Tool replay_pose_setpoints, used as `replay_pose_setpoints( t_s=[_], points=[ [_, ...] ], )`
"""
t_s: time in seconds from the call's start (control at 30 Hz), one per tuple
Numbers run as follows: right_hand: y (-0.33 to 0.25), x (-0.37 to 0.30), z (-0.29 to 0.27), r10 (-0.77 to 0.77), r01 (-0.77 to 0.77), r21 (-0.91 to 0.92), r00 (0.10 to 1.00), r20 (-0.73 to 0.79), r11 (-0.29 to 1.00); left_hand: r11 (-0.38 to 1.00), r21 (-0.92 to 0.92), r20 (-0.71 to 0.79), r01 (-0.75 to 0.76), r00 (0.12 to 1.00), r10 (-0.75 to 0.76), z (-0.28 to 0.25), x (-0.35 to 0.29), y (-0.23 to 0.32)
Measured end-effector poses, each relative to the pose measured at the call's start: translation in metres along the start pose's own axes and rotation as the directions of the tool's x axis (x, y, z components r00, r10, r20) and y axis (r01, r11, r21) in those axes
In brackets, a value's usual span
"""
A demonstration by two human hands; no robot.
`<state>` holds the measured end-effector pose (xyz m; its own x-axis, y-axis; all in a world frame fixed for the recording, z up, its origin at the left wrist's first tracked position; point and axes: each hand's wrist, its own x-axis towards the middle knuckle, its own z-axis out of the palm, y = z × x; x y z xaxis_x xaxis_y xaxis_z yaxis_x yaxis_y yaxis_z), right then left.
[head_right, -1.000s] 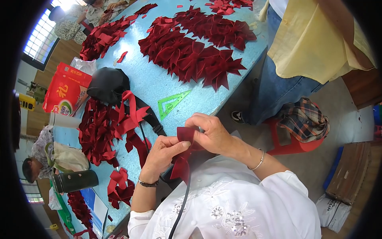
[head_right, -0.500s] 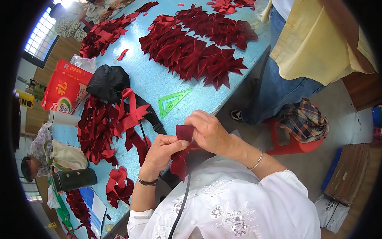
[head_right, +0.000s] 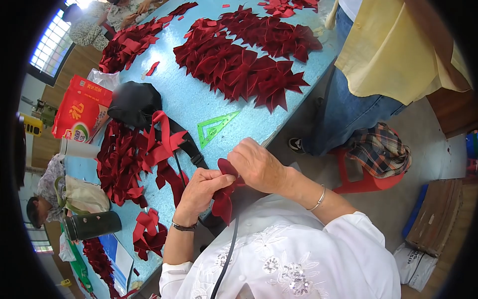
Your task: Assemble decorative red bows from fabric strips using a green plastic template.
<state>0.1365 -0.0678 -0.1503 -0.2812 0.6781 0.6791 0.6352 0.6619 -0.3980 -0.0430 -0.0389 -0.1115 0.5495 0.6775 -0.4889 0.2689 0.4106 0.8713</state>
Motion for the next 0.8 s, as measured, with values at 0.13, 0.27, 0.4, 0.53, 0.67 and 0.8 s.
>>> replay_pose_setpoints(
  t_s=[0.13, 0.27, 0.4, 0.53, 0.67, 0.8],
  points=[
    [0.002, 0.000, 0.004, -0.066, 0.066, -0.050, 0.998, 0.011, 0.997, 1.000, 0.010, -0.003, -0.003, 1.000, 0.003, 0.000, -0.001, 0.002],
    [0.005, 0.002, 0.008, -0.129, 0.119, -0.119, 0.989, -0.075, 0.986, 1.000, -0.007, 0.009, -0.009, 1.000, 0.009, -0.001, 0.000, 0.001],
    [0.009, 0.003, 0.009, -0.182, 0.171, -0.154, 0.982, -0.060, 0.973, 0.999, 0.040, 0.059, -0.024, 0.998, 0.021, -0.008, 0.004, -0.002],
    [0.010, 0.001, 0.010, -0.193, 0.180, -0.171, 0.979, -0.059, 0.969, 0.996, 0.085, 0.041, -0.005, 0.999, 0.002, -0.010, 0.008, -0.008],
    [0.012, 0.000, 0.012, -0.154, 0.138, -0.142, 0.982, -0.110, 0.980, 0.999, 0.052, -0.002, -0.009, 1.000, 0.009, -0.007, 0.009, -0.012],
    [0.010, -0.003, 0.009, 0.033, -0.035, -0.025, 0.996, -0.082, 0.999, 0.999, 0.031, 0.039, 0.012, 0.999, -0.014, -0.009, 0.009, -0.009]
  ],
)
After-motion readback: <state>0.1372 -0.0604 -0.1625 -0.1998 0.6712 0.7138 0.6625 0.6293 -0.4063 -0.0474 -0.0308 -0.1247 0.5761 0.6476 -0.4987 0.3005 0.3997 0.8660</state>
